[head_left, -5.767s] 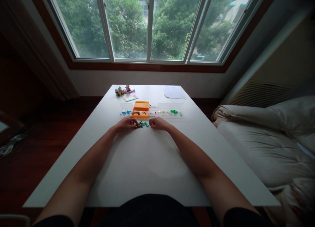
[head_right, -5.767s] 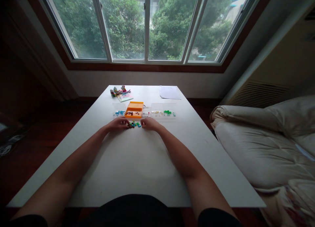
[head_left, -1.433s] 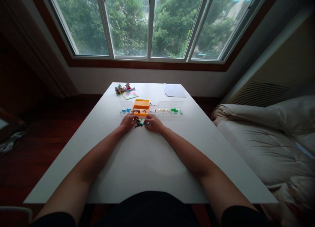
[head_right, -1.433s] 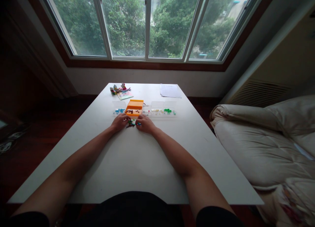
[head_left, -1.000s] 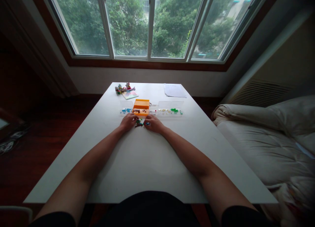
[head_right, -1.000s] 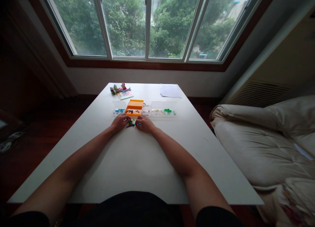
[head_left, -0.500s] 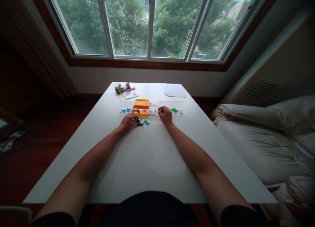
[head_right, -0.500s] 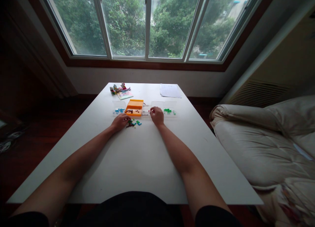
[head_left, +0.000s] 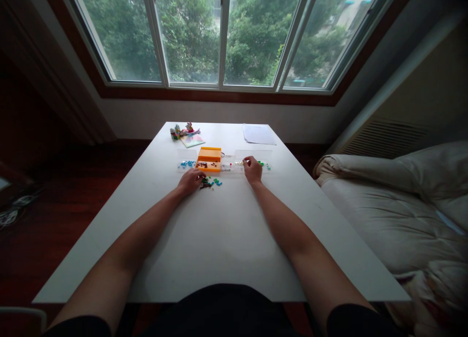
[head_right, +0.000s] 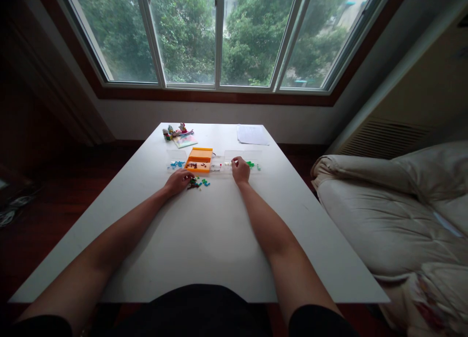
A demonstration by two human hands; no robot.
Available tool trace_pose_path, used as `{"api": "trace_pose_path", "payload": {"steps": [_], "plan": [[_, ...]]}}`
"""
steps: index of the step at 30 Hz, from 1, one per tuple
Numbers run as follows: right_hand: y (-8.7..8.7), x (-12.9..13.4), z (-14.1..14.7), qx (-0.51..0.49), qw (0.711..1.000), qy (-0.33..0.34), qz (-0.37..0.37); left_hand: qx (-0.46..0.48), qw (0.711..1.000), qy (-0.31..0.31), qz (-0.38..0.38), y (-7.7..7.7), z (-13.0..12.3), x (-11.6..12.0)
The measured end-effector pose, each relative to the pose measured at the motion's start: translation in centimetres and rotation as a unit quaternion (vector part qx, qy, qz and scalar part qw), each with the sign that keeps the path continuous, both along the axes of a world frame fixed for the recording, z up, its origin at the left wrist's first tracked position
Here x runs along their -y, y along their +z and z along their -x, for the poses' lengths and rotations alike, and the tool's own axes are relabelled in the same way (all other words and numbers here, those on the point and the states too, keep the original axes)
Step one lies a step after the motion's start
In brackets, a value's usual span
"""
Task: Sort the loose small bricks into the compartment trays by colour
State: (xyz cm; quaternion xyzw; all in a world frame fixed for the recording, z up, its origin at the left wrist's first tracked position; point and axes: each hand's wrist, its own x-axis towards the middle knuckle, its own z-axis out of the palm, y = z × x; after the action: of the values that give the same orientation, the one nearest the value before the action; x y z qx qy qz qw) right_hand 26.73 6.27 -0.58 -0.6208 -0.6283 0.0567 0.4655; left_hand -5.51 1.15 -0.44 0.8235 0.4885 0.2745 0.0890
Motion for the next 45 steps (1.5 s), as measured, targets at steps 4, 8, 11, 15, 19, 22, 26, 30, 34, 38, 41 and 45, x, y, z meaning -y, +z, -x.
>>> {"api": "trace_pose_path", "payload": {"steps": [4, 8, 11, 15, 19, 22, 26, 30, 34, 38, 41, 45], "plan": [[0.0, 1.0, 1.6, 0.042, 0.993, 0.109, -0.007, 0.005, 1.0, 0.0, 0.005, 0.0, -0.1, 0.1], [-0.4, 2.2, 3.7, 0.104, 0.964, 0.245, 0.004, 0.012, 1.0, 0.003, 0.006, 0.2, -0.1, 0.2], [-0.7, 2.8, 5.0, 0.147, 0.937, 0.317, 0.011, 0.013, 1.0, 0.004, 0.004, 0.2, -0.1, 0.2], [-0.8, 3.2, 5.9, 0.179, 0.926, 0.333, 0.02, 0.012, 1.0, 0.003, -0.002, 0.0, -0.1, 0.1], [-0.5, 3.7, 6.2, 0.179, 0.936, 0.301, 0.037, 0.009, 1.0, 0.003, -0.002, 0.1, -0.1, 0.2], [-0.4, 3.9, 6.4, 0.183, 0.935, 0.3, 0.04, 0.009, 1.0, 0.005, 0.002, 0.3, -0.3, 0.2], [-0.7, 3.8, 6.6, 0.19, 0.929, 0.315, 0.031, 0.006, 1.0, 0.01, 0.006, 0.4, -0.4, 0.3], [-1.0, 3.7, 6.6, 0.207, 0.917, 0.34, 0.014, 0.008, 1.0, 0.005, 0.002, 0.2, -0.3, 0.1], [-1.1, 3.5, 6.5, 0.211, 0.91, 0.358, 0.012, 0.012, 1.0, 0.004, -0.004, 0.0, -0.2, 0.1], [-1.1, 3.6, 6.5, 0.206, 0.911, 0.356, 0.009, 0.009, 1.0, 0.007, 0.001, 0.2, -0.3, 0.2], [-0.9, 3.8, 6.5, 0.203, 0.914, 0.352, 0.007, 0.011, 1.0, 0.004, 0.005, 0.2, -0.2, 0.2], [-0.8, 3.8, 6.5, 0.21, 0.909, 0.359, 0.004, 0.012, 1.0, 0.001, -0.002, 0.1, -0.2, 0.1]]}}
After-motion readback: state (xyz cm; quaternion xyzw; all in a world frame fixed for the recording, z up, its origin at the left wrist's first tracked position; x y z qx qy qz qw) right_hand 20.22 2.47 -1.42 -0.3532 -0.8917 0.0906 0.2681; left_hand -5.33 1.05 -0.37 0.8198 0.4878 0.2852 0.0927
